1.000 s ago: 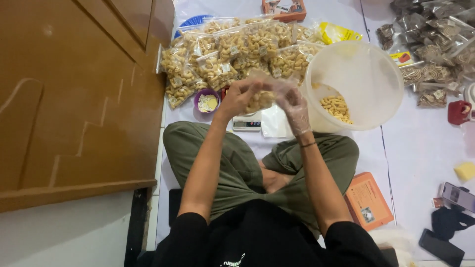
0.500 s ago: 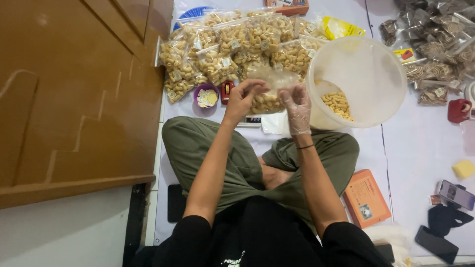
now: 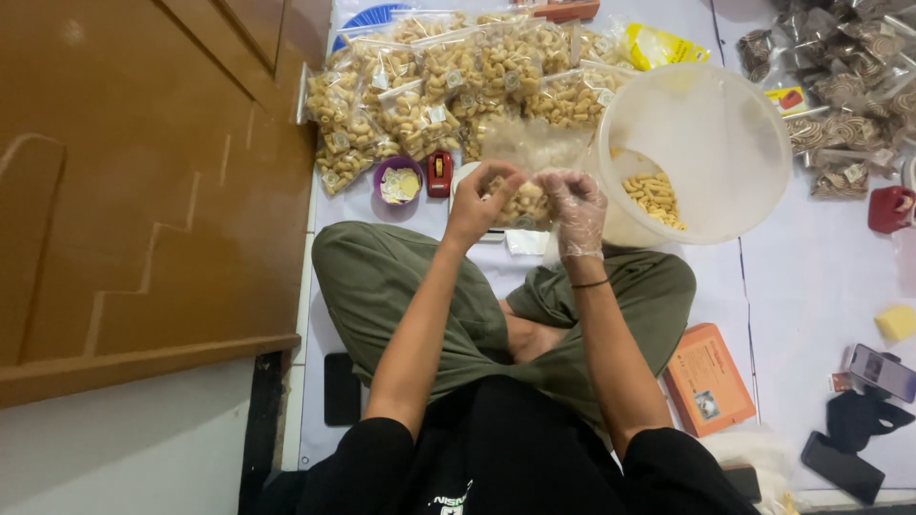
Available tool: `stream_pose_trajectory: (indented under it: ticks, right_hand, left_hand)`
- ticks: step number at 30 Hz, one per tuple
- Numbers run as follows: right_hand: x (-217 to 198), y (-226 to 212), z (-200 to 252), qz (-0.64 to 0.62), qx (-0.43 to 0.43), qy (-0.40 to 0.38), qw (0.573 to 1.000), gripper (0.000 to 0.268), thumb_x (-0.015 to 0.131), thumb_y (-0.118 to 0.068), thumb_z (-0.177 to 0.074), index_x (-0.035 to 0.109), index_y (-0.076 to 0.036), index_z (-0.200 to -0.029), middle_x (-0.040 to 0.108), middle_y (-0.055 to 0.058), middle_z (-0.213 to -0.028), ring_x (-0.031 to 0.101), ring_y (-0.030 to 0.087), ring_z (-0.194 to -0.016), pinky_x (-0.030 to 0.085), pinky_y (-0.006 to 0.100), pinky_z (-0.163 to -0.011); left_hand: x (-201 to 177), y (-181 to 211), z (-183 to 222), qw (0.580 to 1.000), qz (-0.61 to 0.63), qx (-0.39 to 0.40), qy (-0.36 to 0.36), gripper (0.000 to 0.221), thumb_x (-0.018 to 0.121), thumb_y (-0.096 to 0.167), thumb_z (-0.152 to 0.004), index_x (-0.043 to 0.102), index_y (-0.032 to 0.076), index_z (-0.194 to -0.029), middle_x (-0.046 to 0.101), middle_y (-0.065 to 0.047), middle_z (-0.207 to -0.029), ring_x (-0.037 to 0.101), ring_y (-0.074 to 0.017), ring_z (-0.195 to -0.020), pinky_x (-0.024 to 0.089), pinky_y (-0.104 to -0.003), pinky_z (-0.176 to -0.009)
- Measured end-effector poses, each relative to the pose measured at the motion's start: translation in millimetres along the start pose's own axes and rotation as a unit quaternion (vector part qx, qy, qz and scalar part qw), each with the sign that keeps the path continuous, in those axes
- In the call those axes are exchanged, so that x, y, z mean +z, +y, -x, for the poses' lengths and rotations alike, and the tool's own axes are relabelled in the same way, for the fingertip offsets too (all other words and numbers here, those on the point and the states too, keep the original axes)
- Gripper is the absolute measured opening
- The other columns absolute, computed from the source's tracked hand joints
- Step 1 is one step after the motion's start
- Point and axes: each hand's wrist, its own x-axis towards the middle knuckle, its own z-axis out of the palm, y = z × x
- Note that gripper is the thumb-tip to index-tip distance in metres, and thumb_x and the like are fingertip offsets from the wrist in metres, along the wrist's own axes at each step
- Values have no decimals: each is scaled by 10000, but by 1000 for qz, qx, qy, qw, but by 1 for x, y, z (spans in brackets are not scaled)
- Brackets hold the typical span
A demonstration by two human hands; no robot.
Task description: Portioning cashews from a large bowl into small plastic bags and weighing them on a digital scale for packaging.
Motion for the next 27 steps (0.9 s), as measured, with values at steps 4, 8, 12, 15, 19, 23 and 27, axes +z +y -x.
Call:
stream_pose_trajectory:
  ticks: [4,8,12,15,19,23,27]
  right_hand:
    - [-2,2,5,-24,2,-31,999,132,848,-185,-885,722,-144,-885,761,69,-866,694,130,-768,560,288,-710]
    - [4,-20,13,0,-8,-87,996,125,808,-208,-928,737,-122,-985,775,98,-966,727,160,-881,595,313,-810]
    - [8,-29,9,22,-47,-91,994,107,787,-179,-950,754,-95,-1007,783,124,-961,743,180,-890,608,335,-844]
    - [6,-29,10,32,-72,-146,986,140,703,-167,-1000,730,-90,-1114,773,179,-1025,758,256,-954,600,393,-890]
    - [9,-30,8,-16,-43,-177,983,274,717,-138,-994,660,-73,-1255,753,184,-1112,743,276,-1034,581,401,-966]
    - [4,-8,-13,4,-42,-168,985,178,683,-137,-1003,710,-62,-1162,762,187,-1063,755,260,-983,598,404,-935]
    - [5,5,-13,-101,20,-79,992,108,739,-147,-964,744,-80,-1048,773,164,-1048,781,304,-971,646,426,-882]
  left_hand:
    - [-1,2,8,1000,8,-15,20,162,711,311,-1008,772,164,-1035,741,-45,-906,674,-113,-931,536,-330,-943]
    - [-2,12,8,999,19,-25,37,196,661,296,-1041,773,138,-1018,749,-59,-906,672,-128,-901,548,-350,-917]
    - [-1,6,2,998,31,-16,50,166,676,267,-1037,777,135,-1040,774,-68,-951,704,-156,-958,543,-354,-932]
    - [-4,-8,-2,998,32,-5,52,223,603,253,-1071,777,122,-1024,769,-85,-929,698,-172,-965,532,-371,-956]
    - [-8,14,3,998,38,-7,40,251,569,252,-1083,781,126,-1039,785,-82,-936,718,-163,-992,532,-353,-973]
    - [-13,13,2,998,35,-23,40,263,554,250,-1091,771,104,-1117,775,-116,-968,677,-162,-1006,525,-393,-989]
    - [-7,34,2,995,65,-30,71,237,579,247,-1074,781,132,-1122,793,-116,-971,732,-167,-923,600,-333,-864]
